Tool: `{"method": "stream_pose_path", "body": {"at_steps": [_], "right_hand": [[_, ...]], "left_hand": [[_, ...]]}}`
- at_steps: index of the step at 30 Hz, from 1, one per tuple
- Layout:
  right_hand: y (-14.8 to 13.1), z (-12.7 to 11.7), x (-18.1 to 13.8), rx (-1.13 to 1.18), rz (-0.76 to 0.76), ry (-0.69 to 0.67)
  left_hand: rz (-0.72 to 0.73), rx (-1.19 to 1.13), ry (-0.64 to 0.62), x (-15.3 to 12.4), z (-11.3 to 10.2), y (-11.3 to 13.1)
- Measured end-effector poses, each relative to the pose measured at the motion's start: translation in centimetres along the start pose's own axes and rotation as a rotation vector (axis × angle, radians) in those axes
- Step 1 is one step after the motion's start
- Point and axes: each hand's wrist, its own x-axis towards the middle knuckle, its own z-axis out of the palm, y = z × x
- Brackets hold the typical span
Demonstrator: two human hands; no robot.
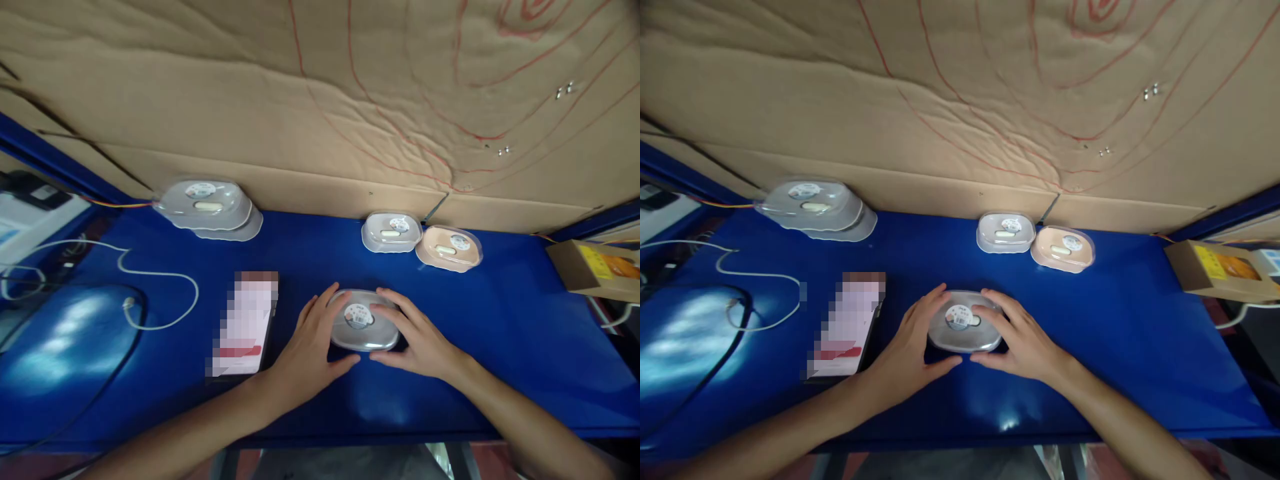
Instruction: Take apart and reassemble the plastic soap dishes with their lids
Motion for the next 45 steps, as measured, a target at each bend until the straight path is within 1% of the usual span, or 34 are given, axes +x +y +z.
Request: {"method": "stream_pose_path", "body": {"at_steps": [2, 5, 7, 9, 11, 15, 17, 18, 20, 21, 22, 24, 25, 27, 30, 32, 35, 38, 42, 45], "right_hand": [[0.4, 0.0, -0.2, 0.113, 0.011, 0.004], [1.2, -0.8, -0.3, 0.256, 0.034, 0.076], [1.8, -1.4, -0.2, 0.285, 0.084, 0.150], [2.4, -1.8, 0.0, 0.257, 0.153, 0.200], [2.9, -1.7, 0.3, 0.209, 0.218, 0.192], [3.4, -0.8, 0.8, 0.068, 0.279, 0.061], [3.1, -0.7, 0.9, -0.022, 0.279, 0.013], [2.9, -0.9, 0.8, -0.051, 0.277, 0.014], [2.0, -1.6, 0.6, -0.043, 0.241, 0.030], [1.5, -2.1, 0.5, -0.004, 0.191, 0.009], [0.8, -2.6, 0.3, 0.048, 0.125, -0.044], [-0.6, -3.3, 0.0, 0.145, -0.015, -0.201], [-1.2, -3.4, -0.2, 0.159, -0.056, -0.264], [-2.2, -3.2, -0.4, 0.104, -0.065, -0.308], [-2.8, -2.4, -0.6, 0.004, -0.071, -0.269], [-2.8, -2.1, -0.7, 0.000, -0.102, -0.248], [-2.5, -2.2, -0.6, 0.021, -0.110, -0.242], [-2.3, -2.6, -0.5, 0.075, -0.096, -0.243], [-1.5, -3.2, -0.4, 0.201, -0.043, -0.201], [-0.5, -3.7, -0.4, 0.175, -0.007, -0.145]], "left_hand": [[-0.004, -0.015, -0.004, -0.1, 0.1, -0.1], [0.037, 0.005, 0.007, -0.2, 0.2, -0.2], [0.069, 0.033, 0.006, -0.3, 0.2, -0.1], [0.078, 0.048, -0.023, -0.4, 0.0, 0.1], [0.094, 0.067, -0.108, -0.6, -0.3, 0.6], [0.236, 0.104, -0.347, -1.1, -0.8, 1.7], [0.280, 0.094, -0.408, -1.2, -0.8, 2.0], [0.284, 0.091, -0.417, -1.2, -0.8, 2.1], [0.258, 0.095, -0.392, -1.2, -0.7, 2.0], [0.241, 0.092, -0.365, -1.1, -0.6, 2.0], [0.220, 0.082, -0.335, -1.1, -0.6, 1.9], [0.173, 0.039, -0.284, -0.9, -0.6, 1.8], [0.154, 0.010, -0.264, -0.8, -0.7, 1.8], [0.130, -0.035, -0.230, -0.7, -0.7, 1.7], [0.113, -0.081, -0.169, -0.6, -0.6, 1.4], [0.088, -0.106, -0.147, -0.7, -0.6, 1.3], [0.047, -0.120, -0.150, -0.8, -0.6, 1.1], [0.022, -0.118, -0.179, -0.9, -0.6, 1.2], [0.106, -0.051, -0.230, -1.4, -0.2, 1.2], [0.124, 0.013, -0.192, -1.9, 0.2, 1.2]]}}
